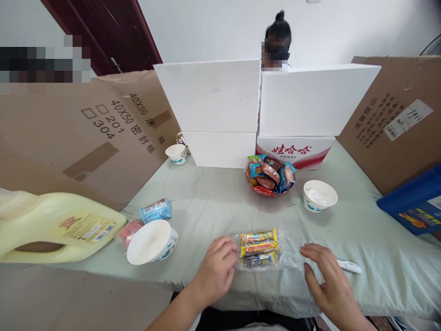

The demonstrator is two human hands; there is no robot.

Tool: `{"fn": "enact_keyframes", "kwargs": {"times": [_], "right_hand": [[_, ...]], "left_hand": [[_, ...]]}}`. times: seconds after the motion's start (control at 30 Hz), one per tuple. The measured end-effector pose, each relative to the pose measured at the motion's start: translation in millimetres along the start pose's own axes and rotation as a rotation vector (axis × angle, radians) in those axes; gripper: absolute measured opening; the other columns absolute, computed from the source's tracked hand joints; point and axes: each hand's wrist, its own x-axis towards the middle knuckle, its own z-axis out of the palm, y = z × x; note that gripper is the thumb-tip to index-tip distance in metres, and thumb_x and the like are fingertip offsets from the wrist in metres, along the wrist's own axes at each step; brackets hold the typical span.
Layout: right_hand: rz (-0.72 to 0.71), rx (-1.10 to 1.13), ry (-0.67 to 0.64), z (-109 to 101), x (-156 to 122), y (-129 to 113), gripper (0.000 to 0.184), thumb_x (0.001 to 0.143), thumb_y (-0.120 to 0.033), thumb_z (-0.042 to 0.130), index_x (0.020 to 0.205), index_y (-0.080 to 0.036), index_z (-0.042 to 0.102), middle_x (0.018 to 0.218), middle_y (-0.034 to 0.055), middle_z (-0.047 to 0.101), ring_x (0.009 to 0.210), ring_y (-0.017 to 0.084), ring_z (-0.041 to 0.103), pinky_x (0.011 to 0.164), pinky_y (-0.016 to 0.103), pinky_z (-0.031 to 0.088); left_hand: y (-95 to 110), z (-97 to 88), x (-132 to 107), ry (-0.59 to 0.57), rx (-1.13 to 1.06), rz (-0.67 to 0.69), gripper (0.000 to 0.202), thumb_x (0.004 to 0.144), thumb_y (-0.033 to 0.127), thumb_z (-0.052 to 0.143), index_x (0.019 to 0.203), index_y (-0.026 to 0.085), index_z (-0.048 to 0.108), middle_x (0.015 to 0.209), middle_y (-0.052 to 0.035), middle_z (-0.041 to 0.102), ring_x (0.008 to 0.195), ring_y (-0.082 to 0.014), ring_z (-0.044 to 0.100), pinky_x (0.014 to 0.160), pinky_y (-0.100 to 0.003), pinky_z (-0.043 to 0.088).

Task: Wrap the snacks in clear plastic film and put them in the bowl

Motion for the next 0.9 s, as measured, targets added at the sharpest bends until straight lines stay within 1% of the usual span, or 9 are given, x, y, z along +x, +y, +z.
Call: {"fn": "enact_keyframes", "kwargs": {"times": [0.13,0.2,0.3,0.43,0.5,0.57,0.67,0.77,0.9], "right_hand": [[-0.17,0.042,-0.358,8.4,12.3,-27.1,0.029,0.091,-0.015,0.043,0.116,-0.023,0.055,0.112,0.0087,0.064,0.109,0.02,0.059,0.089,0.032,0.049],[-0.162,-0.017,-0.533,20.8,9.9,-31.6,0.021,0.089,-0.012,0.043,0.098,-0.022,0.059,0.093,0.0047,0.067,0.088,0.018,0.064,0.074,0.027,0.049],[-0.086,-0.164,-0.633,38.4,1.7,-27.1,0.019,0.087,-0.009,0.044,0.08,-0.021,0.057,0.073,0.0007,0.065,0.065,0.016,0.063,0.057,0.025,0.042],[0.006,-0.3,-0.551,47.6,6.2,-13.4,0.012,0.09,-0.018,0.047,0.086,-0.021,0.058,0.074,0.0008,0.066,0.061,0.016,0.063,0.054,0.025,0.041],[0.014,-0.311,-0.446,49.6,17.2,-6.3,0.018,0.092,-0.021,0.045,0.104,-0.02,0.058,0.084,0.0037,0.067,0.069,0.018,0.064,0.06,0.027,0.046],[0.001,-0.28,-0.344,53.8,29.7,1.1,0.034,0.092,-0.019,0.041,0.125,-0.018,0.05,0.101,0.0081,0.067,0.084,0.021,0.064,0.071,0.031,0.051],[-0.002,-0.204,-0.242,66.6,42.3,13.0,0.045,0.092,-0.014,0.036,0.137,-0.016,0.041,0.115,0.0109,0.064,0.102,0.022,0.061,0.085,0.036,0.052],[-0.013,-0.13,-0.219,83.7,41.6,24.7,0.047,0.09,-0.009,0.035,0.135,-0.017,0.044,0.122,0.0104,0.062,0.112,0.021,0.056,0.095,0.039,0.049],[-0.093,-0.141,-0.203,100.9,28.7,37.9,0.047,0.088,-0.008,0.04,0.133,-0.016,0.049,0.131,0.0111,0.058,0.125,0.023,0.049,0.103,0.045,0.044]], "left_hand": [[22.5,-2.1,-13.5,-0.414,0.013,0.068,0.013,0.071,0.011,0.056,0.078,0.022,0.059,0.081,-0.0035,0.064,0.082,-0.0226,0.059,0.077,-0.036,0.049],[25.6,2.4,-19.6,-0.461,0.052,-0.023,0.005,0.076,0.022,0.061,0.081,0.022,0.06,0.082,-0.0039,0.065,0.078,-0.0235,0.06,0.073,-0.036,0.05],[19.4,16.1,-21.9,-0.369,0.122,-0.153,0.013,0.087,0.023,0.05,0.09,0.02,0.063,0.097,-0.0072,0.066,0.079,-0.0232,0.064,0.071,-0.035,0.052],[0.7,37.2,-7.7,-0.173,0.228,-0.276,0.039,0.089,0.015,0.04,0.124,0.02,0.056,0.129,-0.0137,0.058,0.081,-0.0236,0.068,0.069,-0.034,0.054],[-7.7,43.7,5.2,-0.104,0.277,-0.305,0.049,0.089,0.015,0.041,0.138,0.021,0.044,0.138,-0.015,0.051,0.09,-0.0253,0.068,0.071,-0.035,0.055],[-12.9,46.9,18.8,-0.033,0.32,-0.333,0.053,0.09,0.015,0.041,0.143,0.019,0.037,0.144,-0.0173,0.044,0.101,-0.0277,0.065,0.076,-0.037,0.055],[-12.9,50.3,34.1,0.073,0.302,-0.313,0.043,0.09,0.014,0.041,0.133,0.014,0.048,0.139,-0.0197,0.047,0.109,-0.0291,0.061,0.085,-0.041,0.053],[-6.3,58.0,39.5,-0.042,0.161,-0.086,0.041,0.087,0.026,0.056,0.127,0.019,0.052,0.132,-0.0146,0.053,0.12,-0.0297,0.054,0.099,-0.046,0.046],[-1.3,71.6,36.8,-0.28,0.139,0.02,0.093,0.067,0.046,0.079,0.144,0.021,0.033,0.145,-0.0155,0.042,0.133,-0.0379,0.038,0.107,-0.057,0.035]]}}
